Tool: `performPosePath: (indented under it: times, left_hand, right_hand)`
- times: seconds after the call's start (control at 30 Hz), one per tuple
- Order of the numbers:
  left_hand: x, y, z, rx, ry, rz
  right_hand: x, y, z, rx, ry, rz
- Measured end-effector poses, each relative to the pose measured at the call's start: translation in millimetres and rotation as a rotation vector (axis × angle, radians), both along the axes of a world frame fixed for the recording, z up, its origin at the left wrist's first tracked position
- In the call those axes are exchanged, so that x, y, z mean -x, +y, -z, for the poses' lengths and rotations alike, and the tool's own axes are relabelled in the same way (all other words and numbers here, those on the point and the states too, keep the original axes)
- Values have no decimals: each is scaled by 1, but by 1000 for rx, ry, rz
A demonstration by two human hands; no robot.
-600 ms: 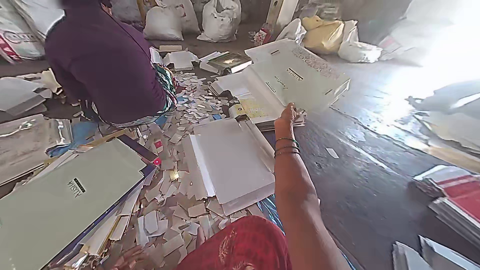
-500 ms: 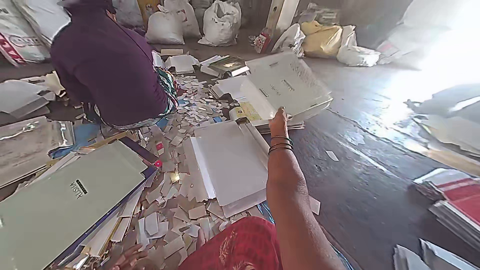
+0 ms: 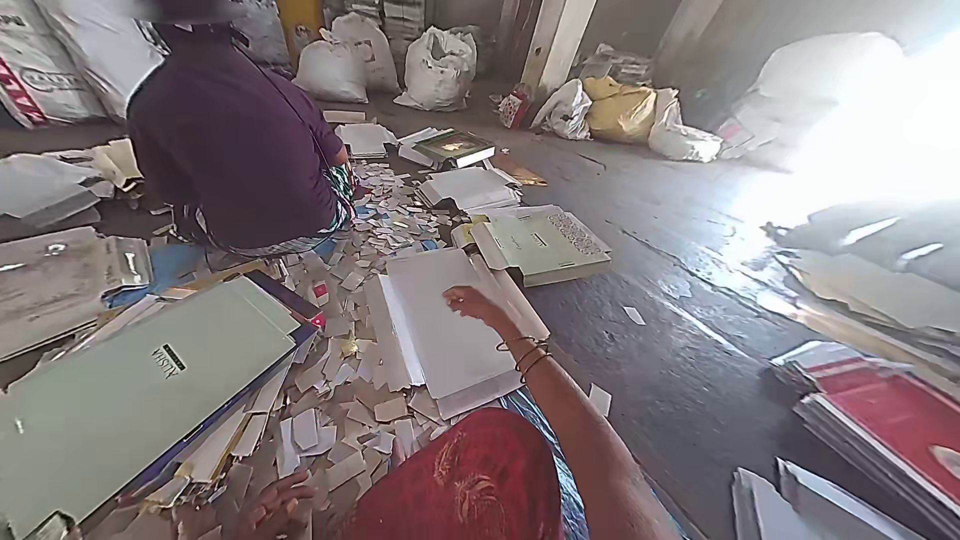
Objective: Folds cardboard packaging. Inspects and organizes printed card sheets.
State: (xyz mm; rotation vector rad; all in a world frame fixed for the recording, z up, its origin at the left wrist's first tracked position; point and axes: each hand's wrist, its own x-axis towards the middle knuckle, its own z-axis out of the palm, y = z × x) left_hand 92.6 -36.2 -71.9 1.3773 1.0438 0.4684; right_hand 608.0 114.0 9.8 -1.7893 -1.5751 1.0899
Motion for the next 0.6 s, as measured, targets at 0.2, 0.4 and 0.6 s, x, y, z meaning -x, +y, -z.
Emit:
performPosePath:
  times: [0.2, 0.4, 0.6]
  left_hand:
    - [1, -3, 4, -30, -50, -38]
    - [7, -4, 13, -171, -6, 16]
    - [13, -15, 14, -321, 292, 242]
  right_hand:
    - [85, -41, -21, 80, -238, -657]
    - [182, -81, -46, -110, -377, -923]
    - [240, -114, -16, -91, -554, -1080]
